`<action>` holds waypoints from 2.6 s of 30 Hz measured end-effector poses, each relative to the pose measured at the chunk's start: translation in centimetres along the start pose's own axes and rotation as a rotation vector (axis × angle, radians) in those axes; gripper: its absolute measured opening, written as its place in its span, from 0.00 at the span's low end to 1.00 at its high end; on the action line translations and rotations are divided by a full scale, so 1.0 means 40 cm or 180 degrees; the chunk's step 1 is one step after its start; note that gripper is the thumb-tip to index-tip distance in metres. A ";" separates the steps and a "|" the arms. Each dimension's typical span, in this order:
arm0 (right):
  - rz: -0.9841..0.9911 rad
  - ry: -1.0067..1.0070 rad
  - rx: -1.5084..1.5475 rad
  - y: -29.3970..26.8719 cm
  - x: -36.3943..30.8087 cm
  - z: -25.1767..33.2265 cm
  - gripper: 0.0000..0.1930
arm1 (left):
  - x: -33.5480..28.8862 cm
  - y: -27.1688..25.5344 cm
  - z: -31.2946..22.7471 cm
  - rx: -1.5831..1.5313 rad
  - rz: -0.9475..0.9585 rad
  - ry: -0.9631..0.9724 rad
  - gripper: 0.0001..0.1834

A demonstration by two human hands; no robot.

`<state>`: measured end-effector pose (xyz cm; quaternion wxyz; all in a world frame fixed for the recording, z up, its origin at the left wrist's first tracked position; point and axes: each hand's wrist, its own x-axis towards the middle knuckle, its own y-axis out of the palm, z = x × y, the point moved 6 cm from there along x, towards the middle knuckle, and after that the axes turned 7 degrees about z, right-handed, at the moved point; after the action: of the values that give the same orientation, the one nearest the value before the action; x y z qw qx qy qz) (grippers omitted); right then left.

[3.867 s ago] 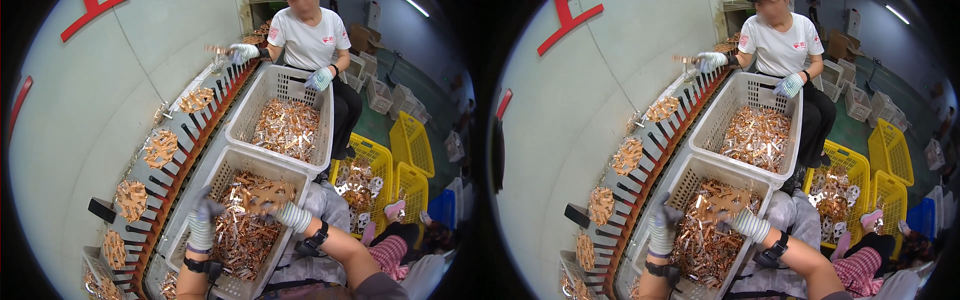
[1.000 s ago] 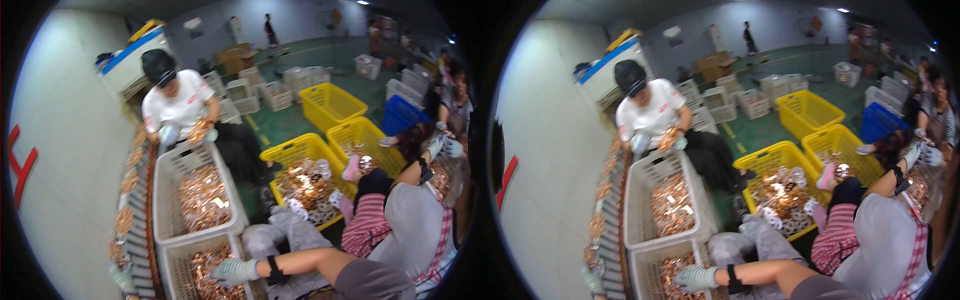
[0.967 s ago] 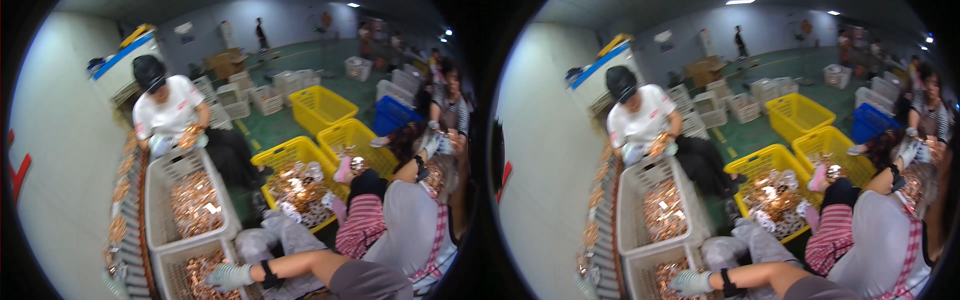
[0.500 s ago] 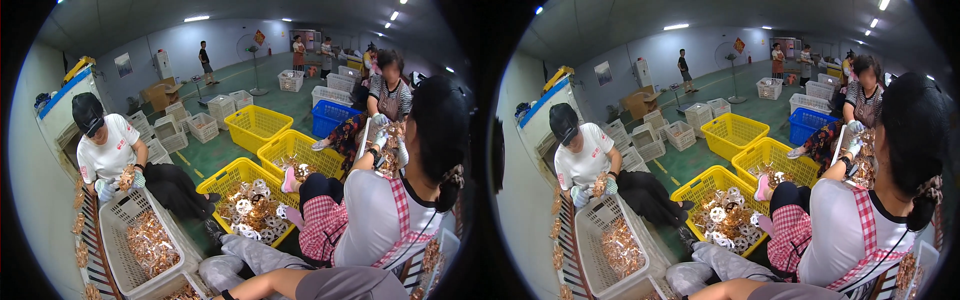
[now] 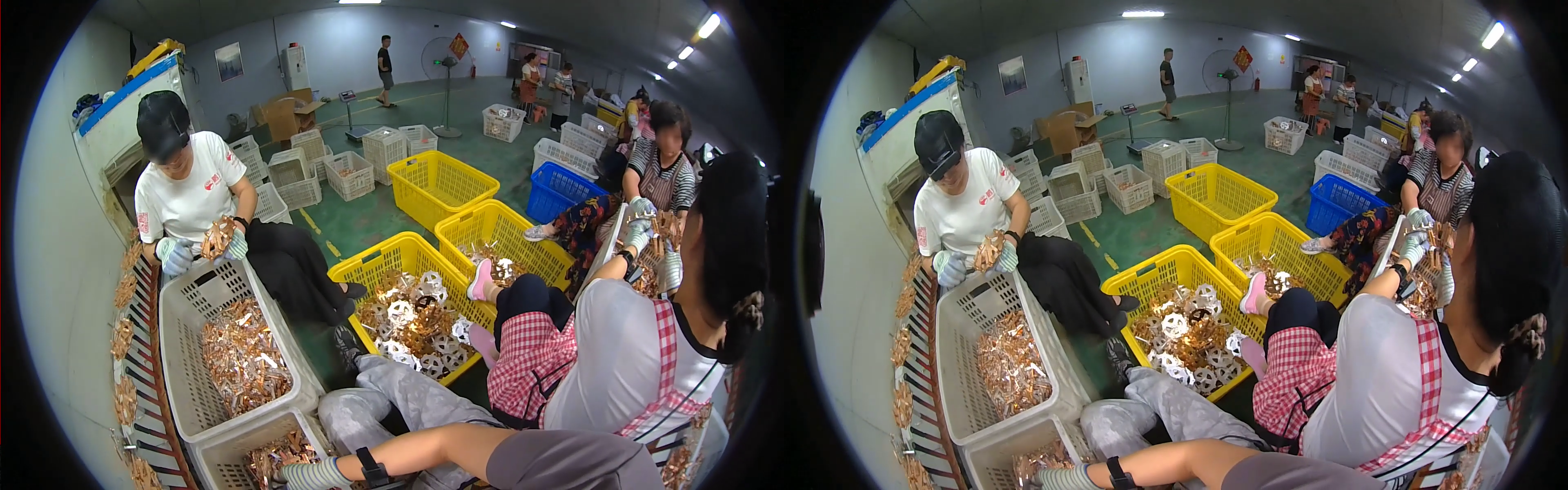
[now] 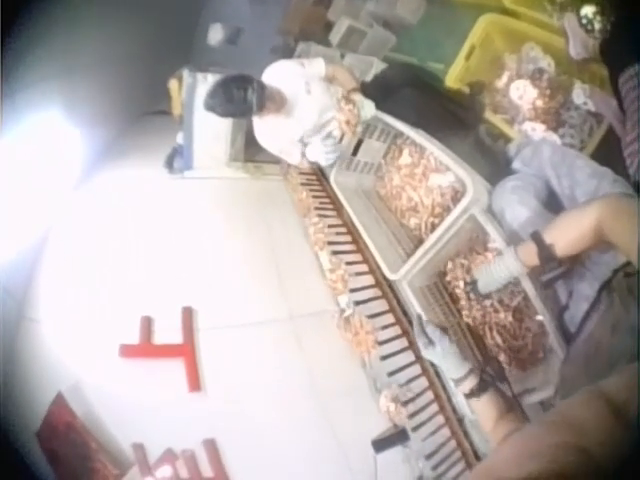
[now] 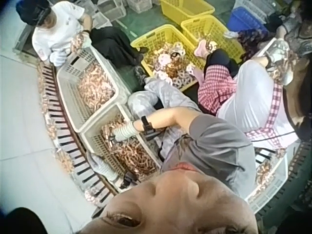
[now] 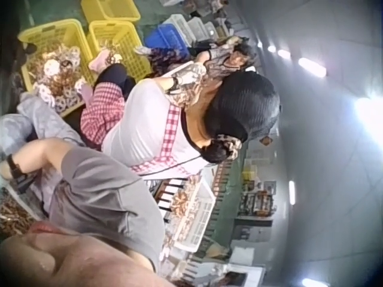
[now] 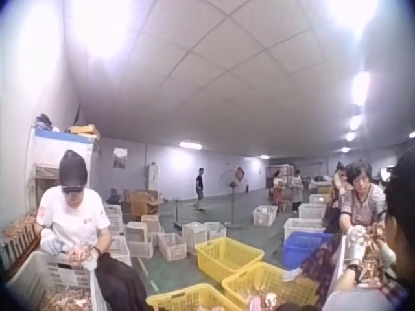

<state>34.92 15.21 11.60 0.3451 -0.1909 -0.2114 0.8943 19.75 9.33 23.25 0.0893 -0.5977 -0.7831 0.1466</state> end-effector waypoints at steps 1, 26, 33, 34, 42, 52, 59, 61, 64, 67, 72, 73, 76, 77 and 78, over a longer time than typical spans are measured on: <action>-0.0054 0.0194 0.0661 -0.036 -0.043 0.049 0.13 | 0.007 -0.005 0.035 0.0400 0.0163 0.0559 0.27; 0.0777 -0.0819 0.1065 0.054 0.026 -0.002 0.05 | -0.072 0.171 0.057 0.0302 0.1123 0.1714 0.24; 0.0730 -0.0958 0.0347 0.111 0.053 -0.055 0.11 | -0.105 0.188 0.052 -0.0247 0.0745 0.0735 0.18; 0.0735 -0.0986 0.0251 0.117 0.056 -0.061 0.12 | -0.107 0.193 0.046 -0.0115 0.0745 0.0716 0.19; 0.0115 -0.2105 -0.1659 0.114 0.042 -0.036 0.12 | -0.053 0.052 0.150 -0.1848 -0.0499 -0.0164 0.26; -0.0999 -0.3089 -0.2302 0.138 0.005 -0.051 0.12 | -0.105 0.167 0.067 0.0381 0.0724 0.1591 0.29; -0.0904 -0.3047 -0.2138 0.170 0.021 -0.081 0.11 | -0.107 0.165 0.072 0.0238 0.0414 0.0413 0.26; -0.0894 -0.3020 -0.2107 0.157 0.034 -0.082 0.11 | -0.112 0.191 0.027 -0.0647 0.0319 0.0786 0.25; -0.0876 -0.2975 -0.2048 0.139 0.025 -0.095 0.11 | -0.091 0.164 0.080 0.0928 0.0387 0.0822 0.28; -0.0819 -0.2969 -0.1975 0.115 0.028 -0.110 0.11 | -0.088 0.171 0.038 0.0762 0.0137 0.1166 0.30; -0.0712 -0.2988 -0.1845 0.158 0.035 -0.109 0.11 | -0.108 0.217 -0.031 -0.0570 0.0379 0.1075 0.30; -0.0697 -0.2984 -0.1825 0.160 0.038 -0.112 0.10 | -0.114 0.227 -0.043 -0.0840 0.0434 0.1059 0.31; -0.0641 -0.3004 -0.1748 0.164 0.060 -0.103 0.10 | -0.114 0.220 -0.035 -0.1362 0.0515 0.1017 0.31; -0.0626 -0.3010 -0.1728 0.166 0.062 -0.099 0.10 | -0.097 0.202 0.004 -0.1534 0.0578 0.0858 0.32; -0.0614 -0.3017 -0.1708 0.169 0.059 -0.098 0.10 | -0.080 0.183 0.046 -0.1704 0.0640 0.0699 0.32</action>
<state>31.59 13.27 4.40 0.2317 0.1715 -0.5806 0.7615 26.70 7.81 19.17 -0.0022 -0.6869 -0.7164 -0.1223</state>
